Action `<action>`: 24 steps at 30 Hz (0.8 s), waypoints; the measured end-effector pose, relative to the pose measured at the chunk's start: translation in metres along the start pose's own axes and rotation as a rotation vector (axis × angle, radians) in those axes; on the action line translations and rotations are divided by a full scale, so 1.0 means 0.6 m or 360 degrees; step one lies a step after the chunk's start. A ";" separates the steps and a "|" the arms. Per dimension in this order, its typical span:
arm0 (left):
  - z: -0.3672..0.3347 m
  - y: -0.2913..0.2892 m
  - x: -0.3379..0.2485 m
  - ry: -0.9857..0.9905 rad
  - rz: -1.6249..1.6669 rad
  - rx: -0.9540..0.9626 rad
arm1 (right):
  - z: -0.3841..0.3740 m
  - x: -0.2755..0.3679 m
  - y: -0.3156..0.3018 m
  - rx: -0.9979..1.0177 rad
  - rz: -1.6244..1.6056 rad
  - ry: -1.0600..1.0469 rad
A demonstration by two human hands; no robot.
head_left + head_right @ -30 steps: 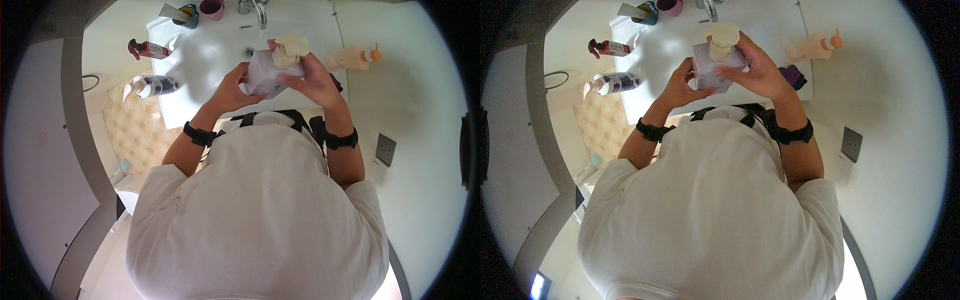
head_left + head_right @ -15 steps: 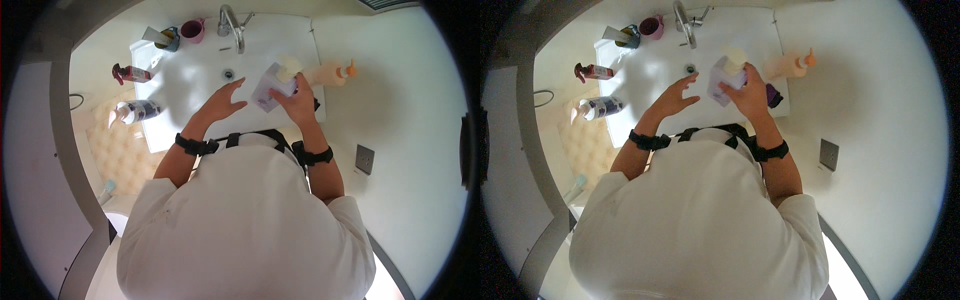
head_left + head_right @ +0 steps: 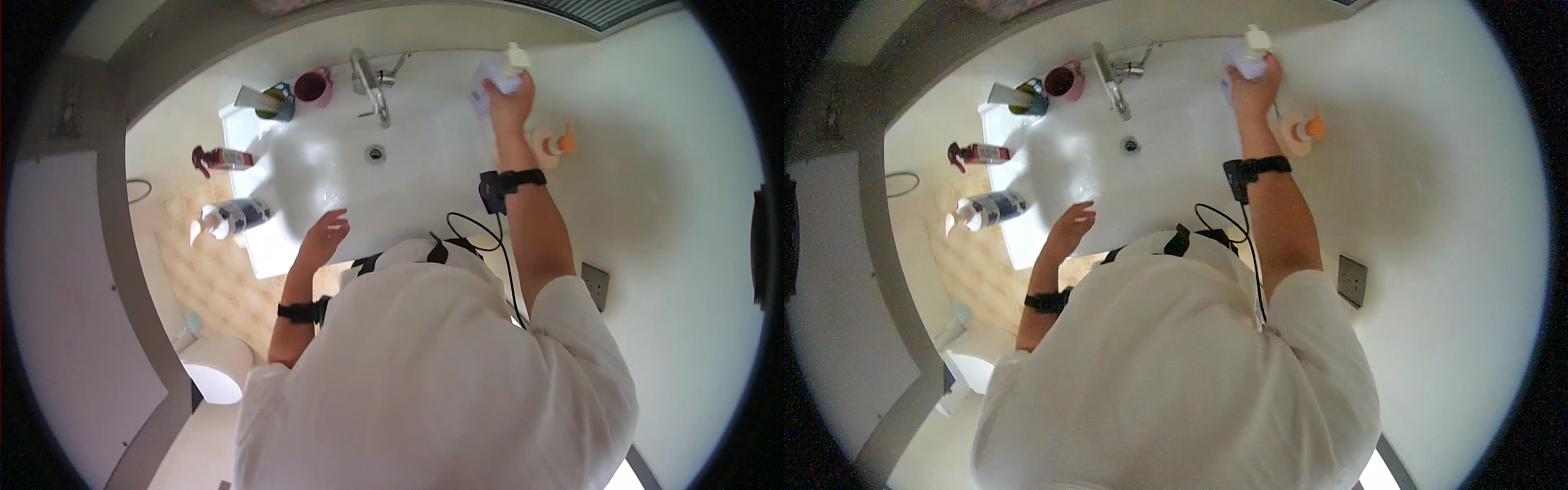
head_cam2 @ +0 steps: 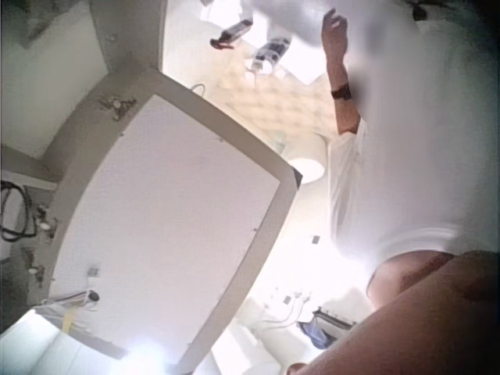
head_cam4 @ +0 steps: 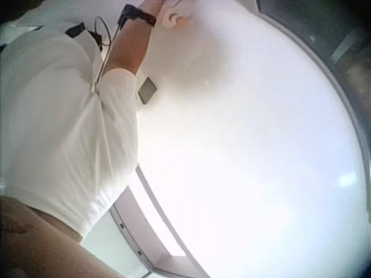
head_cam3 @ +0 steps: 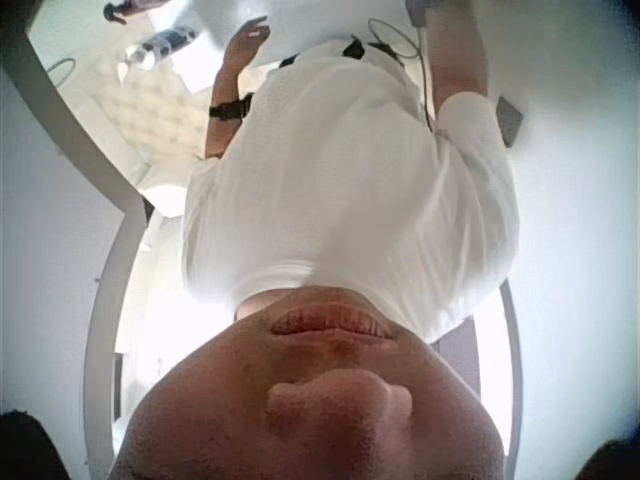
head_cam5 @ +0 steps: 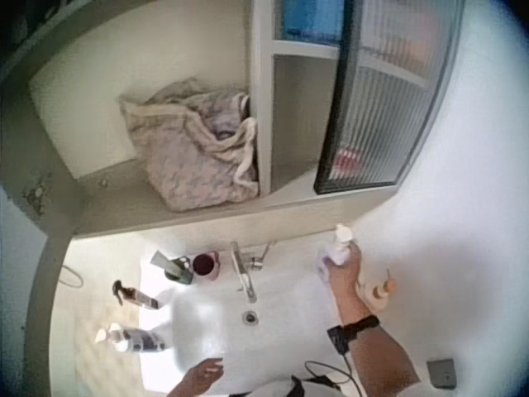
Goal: The person rinses a cup and a bottle with water, then places a cup, several bottles, and a tube into a bathroom cabinet.
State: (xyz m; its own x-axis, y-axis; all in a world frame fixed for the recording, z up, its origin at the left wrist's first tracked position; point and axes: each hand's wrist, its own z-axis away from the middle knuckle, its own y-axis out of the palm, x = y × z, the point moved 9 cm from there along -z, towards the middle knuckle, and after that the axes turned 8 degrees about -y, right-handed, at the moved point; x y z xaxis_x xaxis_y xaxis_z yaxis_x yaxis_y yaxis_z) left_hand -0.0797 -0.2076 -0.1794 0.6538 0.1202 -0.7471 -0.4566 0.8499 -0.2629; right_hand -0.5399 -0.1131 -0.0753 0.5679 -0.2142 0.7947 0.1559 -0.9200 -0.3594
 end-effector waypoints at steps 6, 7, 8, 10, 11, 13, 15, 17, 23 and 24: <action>0.016 0.001 0.014 -0.0166 0.0106 -0.0062 | 0.024 0.065 0.076 -0.0027 0.0158 -0.0150; 0.020 0.001 0.013 -0.0164 0.0081 -0.0067 | 0.025 0.078 0.082 -0.0016 0.0126 -0.0141; 0.021 0.002 0.016 -0.0154 0.0072 -0.0072 | 0.023 0.079 0.086 -0.0031 0.0096 -0.0173; 0.021 0.003 0.009 -0.0116 0.0083 -0.0051 | 0.016 0.071 0.095 -0.0045 0.0095 -0.0190; 0.020 0.005 0.008 -0.0112 0.0073 -0.0048 | 0.012 0.069 0.099 -0.0048 0.0090 -0.0210; 0.019 0.008 0.008 -0.0121 0.0131 -0.0046 | 0.004 0.055 0.108 -0.0053 0.0112 -0.0172; 0.022 0.009 0.002 -0.0107 0.0121 -0.0053 | -0.001 0.036 0.117 -0.0056 0.0132 -0.0132; 0.022 0.009 0.002 -0.0160 0.0096 -0.0036 | -0.008 0.016 0.118 -0.0124 0.0208 -0.0126; 0.019 -0.010 -0.017 0.0001 0.0065 -0.0148 | -0.045 -0.030 0.129 -0.0010 0.0348 -0.0037; 0.017 -0.010 -0.027 -0.0004 0.0084 -0.0145 | -0.046 -0.036 0.125 0.0002 0.0335 -0.0031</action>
State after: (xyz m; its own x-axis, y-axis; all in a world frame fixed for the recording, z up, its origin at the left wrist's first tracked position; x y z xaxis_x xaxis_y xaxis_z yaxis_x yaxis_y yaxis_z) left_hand -0.0818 -0.2094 -0.1596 0.6290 0.1649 -0.7597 -0.5432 0.7923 -0.2777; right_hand -0.5624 -0.1867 -0.1060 0.6036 -0.3951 0.6925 0.0333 -0.8554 -0.5170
